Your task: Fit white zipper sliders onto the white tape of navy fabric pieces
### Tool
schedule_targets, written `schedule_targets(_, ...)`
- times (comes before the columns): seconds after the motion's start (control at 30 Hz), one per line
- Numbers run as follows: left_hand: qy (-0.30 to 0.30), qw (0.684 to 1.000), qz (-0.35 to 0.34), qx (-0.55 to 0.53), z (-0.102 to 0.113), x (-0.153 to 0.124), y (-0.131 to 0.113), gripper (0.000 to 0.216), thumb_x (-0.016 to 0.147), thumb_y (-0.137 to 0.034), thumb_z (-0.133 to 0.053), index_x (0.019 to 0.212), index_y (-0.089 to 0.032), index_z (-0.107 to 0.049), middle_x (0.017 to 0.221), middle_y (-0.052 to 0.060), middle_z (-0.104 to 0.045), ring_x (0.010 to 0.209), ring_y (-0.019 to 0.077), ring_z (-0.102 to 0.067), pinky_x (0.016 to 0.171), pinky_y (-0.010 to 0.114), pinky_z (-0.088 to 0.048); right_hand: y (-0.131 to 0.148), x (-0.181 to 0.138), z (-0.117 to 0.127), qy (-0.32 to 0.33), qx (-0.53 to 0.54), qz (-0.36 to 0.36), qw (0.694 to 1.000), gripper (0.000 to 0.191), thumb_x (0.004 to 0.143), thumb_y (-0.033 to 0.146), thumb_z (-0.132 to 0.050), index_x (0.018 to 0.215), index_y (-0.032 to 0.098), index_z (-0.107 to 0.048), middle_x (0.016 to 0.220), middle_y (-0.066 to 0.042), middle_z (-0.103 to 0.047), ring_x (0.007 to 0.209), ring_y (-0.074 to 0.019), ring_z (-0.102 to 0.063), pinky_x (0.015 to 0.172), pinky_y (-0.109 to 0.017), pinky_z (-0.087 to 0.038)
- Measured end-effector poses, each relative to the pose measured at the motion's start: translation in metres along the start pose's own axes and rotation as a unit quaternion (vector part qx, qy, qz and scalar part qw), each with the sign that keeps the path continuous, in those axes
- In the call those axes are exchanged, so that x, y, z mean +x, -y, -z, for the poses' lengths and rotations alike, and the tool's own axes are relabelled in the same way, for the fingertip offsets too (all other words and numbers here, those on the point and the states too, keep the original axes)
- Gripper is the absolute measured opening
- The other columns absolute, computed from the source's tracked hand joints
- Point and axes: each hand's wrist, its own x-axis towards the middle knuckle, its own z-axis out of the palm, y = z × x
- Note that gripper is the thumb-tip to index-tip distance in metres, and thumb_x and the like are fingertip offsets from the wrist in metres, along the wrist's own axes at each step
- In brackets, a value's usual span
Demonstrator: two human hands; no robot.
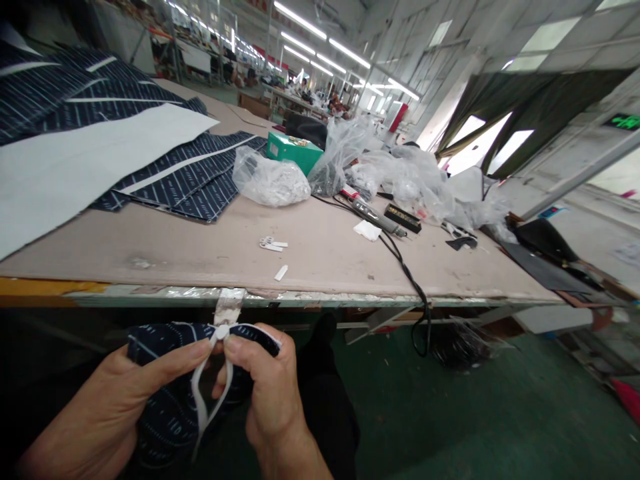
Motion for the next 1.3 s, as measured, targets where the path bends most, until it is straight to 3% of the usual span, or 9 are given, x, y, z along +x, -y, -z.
schedule_targets(0.4,0.017,0.999,0.002,-0.036,-0.001,-0.001,-0.001,0.019,0.067,-0.037,-0.094,0.067,-0.021,-0.084,0.063,0.005,-0.08,0.057,0.0197,-0.07,0.06,0.025,-0.061,-0.001,-0.002,0.001,0.015,0.013,0.013,1.0,0.022,0.066,0.035,-0.076,0.058,0.015,-0.071,0.041,0.001,-0.056,0.037,-0.0109,-0.046,0.043,-0.022,-0.039)
schedule_targets(0.8,0.013,1.0,-0.01,-0.001,0.009,0.003,0.007,0.024,0.064,-0.041,-0.095,0.063,-0.021,-0.082,0.062,0.004,-0.081,0.055,0.0197,-0.072,0.057,0.024,-0.06,-0.001,-0.003,-0.002,0.002,0.016,0.016,1.0,0.023,0.067,0.036,-0.08,0.063,0.014,-0.072,0.043,0.001,-0.058,0.039,-0.0104,-0.048,0.044,-0.021,-0.04)
schedule_targets(1.07,-0.049,0.995,-0.033,0.075,0.005,0.01,-0.002,0.033,0.053,-0.05,-0.097,0.057,-0.022,-0.079,0.057,0.002,-0.079,0.052,0.02,-0.071,0.053,0.024,-0.058,-0.008,0.0,-0.005,0.018,0.044,0.045,0.998,0.032,0.075,0.038,-0.083,0.062,0.016,-0.065,0.049,0.003,-0.057,0.046,-0.0103,-0.048,0.047,-0.023,-0.046)
schedule_targets(1.2,-0.038,0.994,-0.017,0.104,0.014,0.015,0.001,0.037,0.057,-0.058,-0.093,0.063,-0.023,-0.08,0.062,0.002,-0.081,0.055,0.0201,-0.071,0.053,0.025,-0.057,-0.009,0.001,0.006,0.028,0.011,0.057,0.998,0.027,0.078,0.039,-0.085,0.074,0.016,-0.071,0.058,0.002,-0.064,0.052,-0.0114,-0.053,0.053,-0.023,-0.049)
schedule_targets(1.3,0.011,0.988,-0.021,0.155,0.028,0.01,0.008,0.042,0.067,-0.065,-0.085,0.075,-0.024,-0.083,0.072,0.003,-0.084,0.065,0.0235,-0.074,0.061,0.029,-0.06,-0.007,-0.005,0.022,0.047,-0.071,0.084,0.993,0.026,0.082,0.039,-0.085,0.095,0.018,-0.078,0.079,0.0,-0.073,0.07,-0.0143,-0.064,0.072,-0.026,-0.055)
